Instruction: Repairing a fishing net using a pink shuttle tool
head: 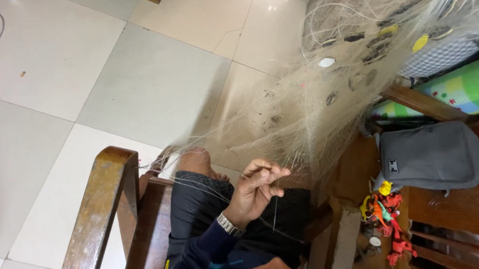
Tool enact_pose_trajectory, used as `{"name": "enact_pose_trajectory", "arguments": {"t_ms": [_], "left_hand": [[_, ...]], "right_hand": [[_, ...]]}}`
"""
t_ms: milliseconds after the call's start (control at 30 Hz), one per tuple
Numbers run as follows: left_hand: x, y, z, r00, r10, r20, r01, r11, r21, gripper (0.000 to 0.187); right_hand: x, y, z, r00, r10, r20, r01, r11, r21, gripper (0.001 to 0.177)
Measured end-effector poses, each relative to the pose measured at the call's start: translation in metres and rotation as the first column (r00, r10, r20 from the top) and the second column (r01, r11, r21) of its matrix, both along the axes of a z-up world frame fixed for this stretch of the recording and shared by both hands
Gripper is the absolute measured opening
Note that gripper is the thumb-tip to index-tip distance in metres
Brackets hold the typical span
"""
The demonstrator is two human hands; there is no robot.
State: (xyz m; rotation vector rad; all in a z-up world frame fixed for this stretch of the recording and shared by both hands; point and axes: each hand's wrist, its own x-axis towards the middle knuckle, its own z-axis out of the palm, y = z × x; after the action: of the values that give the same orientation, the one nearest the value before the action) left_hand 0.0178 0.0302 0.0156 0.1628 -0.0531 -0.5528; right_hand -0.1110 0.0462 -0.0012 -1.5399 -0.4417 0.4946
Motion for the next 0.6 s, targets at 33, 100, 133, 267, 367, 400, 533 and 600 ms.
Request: {"name": "enact_pose_trajectory", "arguments": {"t_ms": [33,100,133,267,367,400,533,600], "left_hand": [[-0.001,-0.002,-0.003,1.0,-0.001,0.002,0.001,1.0,-0.003,0.01],[-0.003,-0.005,-0.008,1.0,-0.001,-0.012,0.001,1.0,-0.022,0.012],[-0.002,-0.005,-0.009,1.0,-0.003,-0.01,0.002,1.0,-0.024,0.012],[0.001,-0.007,-0.011,0.996,-0.013,-0.091,0.01,0.999,-0.033,0.011],[0.006,-0.007,-0.011,0.994,0.01,-0.107,-0.012,1.0,-0.019,0.009],[0.008,-0.007,-0.01,0.993,0.019,-0.112,-0.02,1.0,-0.008,0.008],[0.013,-0.004,0.0,0.999,-0.002,-0.041,0.002,1.0,-0.007,0.007],[0.012,-0.005,0.0,1.0,0.001,0.011,-0.002,1.0,0.017,0.008]], "right_hand": [[-0.007,-0.011,-0.025,1.0,-0.003,0.001,0.003,1.0,-0.008,0.031],[-0.017,-0.041,-0.069,1.0,-0.009,0.004,0.009,1.0,-0.023,0.029],[0.021,-0.042,-0.01,1.0,-0.012,0.005,0.012,0.999,-0.031,0.028],[0.027,-0.102,0.127,0.999,-0.027,0.026,0.029,0.997,-0.072,0.03],[0.022,-0.109,0.114,0.997,-0.059,0.052,0.065,0.99,-0.124,0.029],[0.02,-0.112,0.109,0.996,-0.079,0.051,0.086,0.985,-0.152,0.023],[0.02,-0.12,0.104,0.995,-0.084,0.06,0.091,0.986,-0.137,0.032],[0.02,-0.119,0.107,0.94,-0.308,0.146,0.304,0.951,0.051,0.031]]}}
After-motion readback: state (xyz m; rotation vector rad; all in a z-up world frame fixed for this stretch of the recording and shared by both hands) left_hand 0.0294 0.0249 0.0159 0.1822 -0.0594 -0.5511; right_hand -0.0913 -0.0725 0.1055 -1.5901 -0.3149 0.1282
